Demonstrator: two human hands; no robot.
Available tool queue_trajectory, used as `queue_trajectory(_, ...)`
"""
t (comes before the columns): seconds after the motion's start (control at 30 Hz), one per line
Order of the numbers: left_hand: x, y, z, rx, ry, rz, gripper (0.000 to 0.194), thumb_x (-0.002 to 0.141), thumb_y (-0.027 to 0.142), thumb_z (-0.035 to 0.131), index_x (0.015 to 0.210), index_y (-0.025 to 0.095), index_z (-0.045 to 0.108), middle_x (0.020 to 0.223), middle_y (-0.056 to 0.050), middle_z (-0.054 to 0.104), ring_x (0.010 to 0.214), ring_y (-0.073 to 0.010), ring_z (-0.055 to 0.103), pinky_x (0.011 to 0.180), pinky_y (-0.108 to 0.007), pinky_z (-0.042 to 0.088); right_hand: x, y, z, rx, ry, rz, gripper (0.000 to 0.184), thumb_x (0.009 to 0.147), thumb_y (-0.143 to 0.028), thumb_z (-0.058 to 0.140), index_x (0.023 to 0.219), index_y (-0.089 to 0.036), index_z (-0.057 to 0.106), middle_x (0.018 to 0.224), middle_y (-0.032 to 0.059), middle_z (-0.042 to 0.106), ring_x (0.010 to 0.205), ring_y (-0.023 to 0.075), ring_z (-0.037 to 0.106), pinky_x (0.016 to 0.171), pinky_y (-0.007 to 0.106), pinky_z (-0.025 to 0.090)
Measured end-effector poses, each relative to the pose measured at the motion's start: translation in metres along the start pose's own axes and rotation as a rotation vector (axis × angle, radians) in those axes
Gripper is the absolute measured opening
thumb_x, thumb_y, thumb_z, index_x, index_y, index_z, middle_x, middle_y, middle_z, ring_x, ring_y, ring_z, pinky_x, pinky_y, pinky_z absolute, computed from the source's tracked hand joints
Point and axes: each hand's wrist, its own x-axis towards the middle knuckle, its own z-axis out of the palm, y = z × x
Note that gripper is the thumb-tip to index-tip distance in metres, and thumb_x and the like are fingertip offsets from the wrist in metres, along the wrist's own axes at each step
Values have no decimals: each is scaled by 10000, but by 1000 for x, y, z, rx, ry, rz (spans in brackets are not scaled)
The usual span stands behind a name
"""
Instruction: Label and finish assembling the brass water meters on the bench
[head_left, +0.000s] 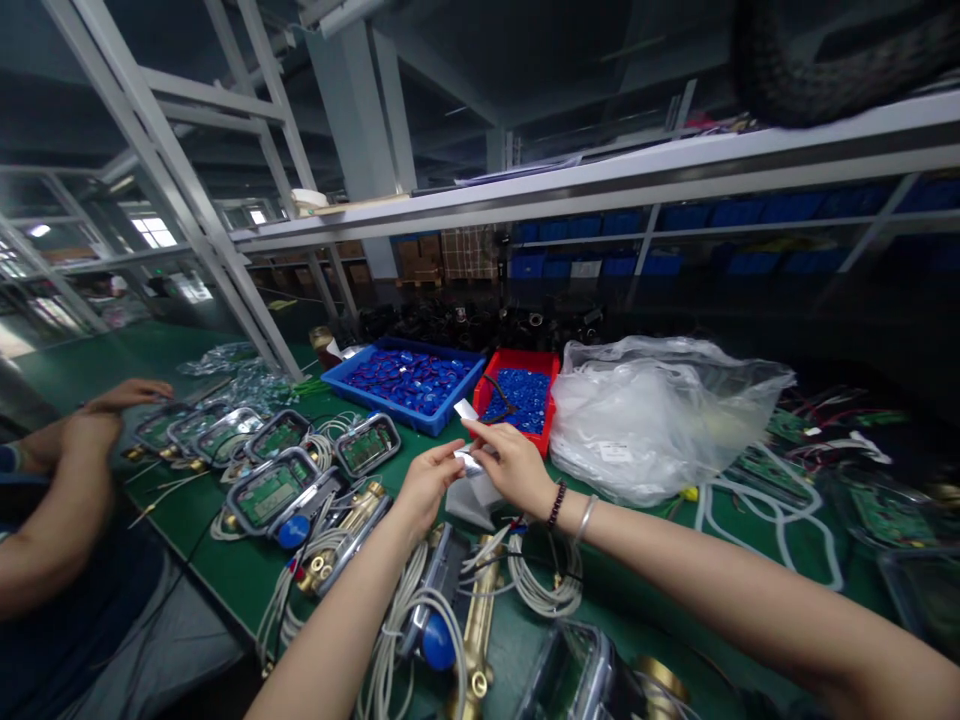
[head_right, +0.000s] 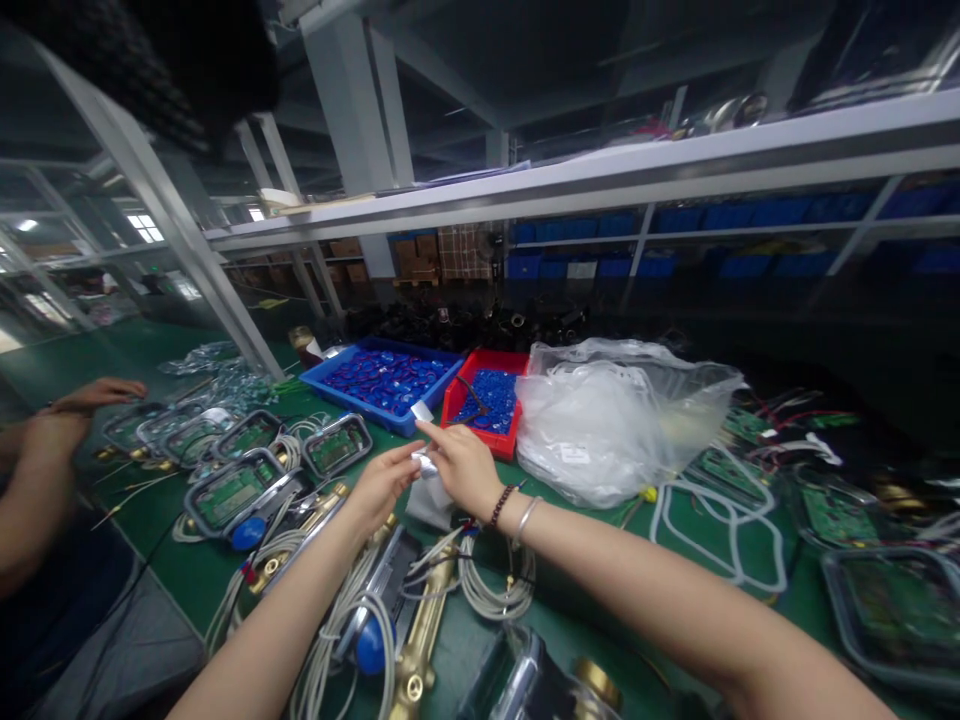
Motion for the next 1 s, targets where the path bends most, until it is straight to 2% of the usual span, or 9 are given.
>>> queue_trajectory(0.1,-1,7,0,190,-10,-22,386,824,295,581,1147,86,613,1001,-151,703,796,-182,676,766,-297,515,4,-13,-13,-29,13,-13,419,815,-53,532,1212,-174,590,865,64,665,843,225,567,819,368,469)
queue_trajectory(0.2,-12,20,-5,446,-10,-27,528,811,291,593,1289,89,503,1109,-189,665,986,-283,646,845,-385,493,3,-25,-41,-49,35,-1,401,834,-69,531,1215,-181,586,895,57,661,867,218,556,852,370,447)
queue_trajectory(0.33,-60,43,6,739,-15,84,673,747,245,646,1372,149,417,1331,-177,527,1293,-347,406,1048,-469,314,-14,-35,-84,-67,73,48,410,824,-73,526,1214,-185,583,892,46,655,860,215,552,858,379,437)
queue_trajectory(0.37,-79,46,16,812,-62,117,622,756,277,638,1342,160,463,1301,-168,556,1269,-349,437,1052,-471,311,-20,-37,-93,-67,84,63,412,818,-77,528,1213,-183,582,885,44,653,854,214,553,857,381,438)
queue_trajectory(0.43,-119,47,42,1191,-347,231,547,815,385,550,1322,190,490,1200,-138,634,1142,-323,563,977,-448,414,-33,-40,-105,-56,108,98,420,816,-89,527,1223,-184,571,877,39,649,852,210,559,859,381,443)
queue_trajectory(0.53,-166,30,88,1479,-704,270,715,750,385,605,1398,177,386,1172,-174,638,1047,-324,622,892,-419,489,-50,-47,-112,-13,136,149,448,825,-108,507,1266,-179,529,869,34,641,837,195,574,860,380,457)
queue_trajectory(0.7,-179,0,118,1537,-548,223,828,724,337,643,1431,85,293,1125,-237,631,988,-347,642,818,-425,526,-66,-70,-117,85,123,177,484,816,-111,494,1298,-160,494,846,28,626,805,171,585,859,370,464)
queue_trajectory(0.8,-174,-5,107,1476,-527,271,758,758,376,608,1418,125,332,1156,-190,638,1035,-334,628,861,-426,513,-71,-85,-123,147,98,179,495,809,-108,493,1301,-164,488,823,16,622,785,155,589,850,355,472)
queue_trajectory(1.0,-194,-27,72,1287,-420,419,782,710,144,546,1443,165,274,1283,-113,587,1029,-270,645,864,-372,535,-88,-97,-140,267,32,221,569,781,-122,523,1341,-120,420,787,16,613,725,138,589,733,300,509)
